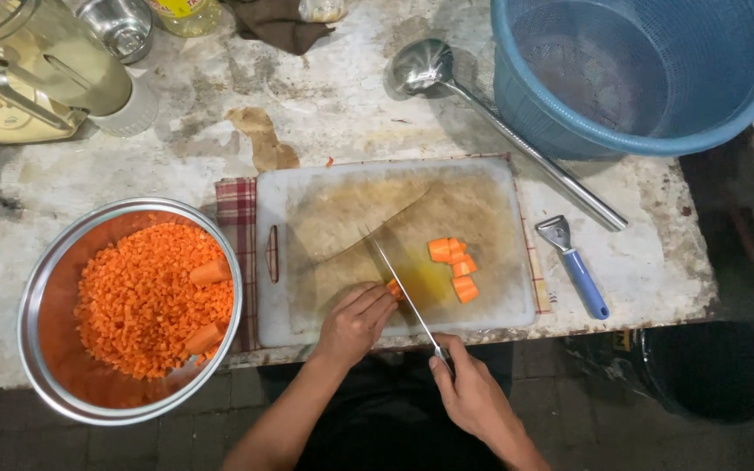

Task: The person uses a knife to chop carrots into small pieces on a cutting board. The chopped pieces are transferred into a metal bowl containing other chopped carrots.

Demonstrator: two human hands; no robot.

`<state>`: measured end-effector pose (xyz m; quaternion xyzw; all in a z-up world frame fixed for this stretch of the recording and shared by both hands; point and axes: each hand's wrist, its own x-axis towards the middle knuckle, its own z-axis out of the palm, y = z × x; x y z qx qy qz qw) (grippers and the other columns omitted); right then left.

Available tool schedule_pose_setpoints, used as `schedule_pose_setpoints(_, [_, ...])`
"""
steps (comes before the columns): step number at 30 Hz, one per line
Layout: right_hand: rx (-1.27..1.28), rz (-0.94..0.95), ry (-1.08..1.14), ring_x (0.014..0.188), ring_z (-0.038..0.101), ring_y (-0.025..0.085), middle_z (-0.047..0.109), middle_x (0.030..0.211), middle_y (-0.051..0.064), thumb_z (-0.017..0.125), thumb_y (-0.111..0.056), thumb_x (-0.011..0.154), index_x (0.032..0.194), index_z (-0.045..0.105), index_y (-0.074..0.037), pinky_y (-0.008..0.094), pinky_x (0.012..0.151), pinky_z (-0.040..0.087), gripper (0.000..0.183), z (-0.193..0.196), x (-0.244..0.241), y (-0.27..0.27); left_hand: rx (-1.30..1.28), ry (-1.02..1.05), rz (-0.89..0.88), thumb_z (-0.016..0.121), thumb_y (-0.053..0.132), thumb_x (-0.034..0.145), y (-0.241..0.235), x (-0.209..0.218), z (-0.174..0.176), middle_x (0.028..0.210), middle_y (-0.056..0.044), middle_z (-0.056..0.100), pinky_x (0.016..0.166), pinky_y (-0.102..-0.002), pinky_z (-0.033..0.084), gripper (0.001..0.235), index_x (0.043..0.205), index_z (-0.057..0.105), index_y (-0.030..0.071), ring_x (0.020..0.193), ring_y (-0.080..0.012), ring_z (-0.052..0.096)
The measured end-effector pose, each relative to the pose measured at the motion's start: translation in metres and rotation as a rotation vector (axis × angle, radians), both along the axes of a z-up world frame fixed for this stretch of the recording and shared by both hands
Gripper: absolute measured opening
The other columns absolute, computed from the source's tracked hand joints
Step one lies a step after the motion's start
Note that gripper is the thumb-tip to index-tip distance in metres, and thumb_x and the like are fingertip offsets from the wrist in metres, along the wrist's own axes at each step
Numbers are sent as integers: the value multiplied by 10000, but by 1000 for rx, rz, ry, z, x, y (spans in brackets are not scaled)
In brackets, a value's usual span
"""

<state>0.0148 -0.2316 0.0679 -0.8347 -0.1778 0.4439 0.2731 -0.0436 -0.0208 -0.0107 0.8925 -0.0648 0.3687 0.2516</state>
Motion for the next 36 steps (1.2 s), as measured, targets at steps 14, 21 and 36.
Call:
schedule_pose_setpoints(14, [33, 164, -189, 551, 542, 313, 577, 691, 99, 391, -334, 1012, 1259, 414, -178, 444, 523, 373, 293, -11, -2, 11, -53, 24, -75, 755, -61, 834, 7, 4, 4, 955, -140, 702, 934, -370, 564, 97, 911, 699, -46, 850, -228, 669])
schedule_pose_setpoints(21, [70, 257, -319, 540, 538, 391, 578, 697, 134, 408, -282, 1011, 1297, 384, -146, 469, 500, 374, 318, -20, 1, 15, -101, -4, -86, 768, -55, 828, 7, 5, -1, 959, -151, 708, 903, -370, 580, 104, 910, 704, -55, 860, -245, 682])
schedule_pose_setpoints(36, [56, 293, -236, 517, 439, 370, 486, 641, 144, 364, -264, 1052, 1043, 379, -107, 471, 530, 270, 158, -2, 23, 51, -60, 72, -49, 665, -3, 918, 7, 0, 17, 993, -118, 646, 811, -353, 561, 34, 949, 677, -6, 900, -281, 621])
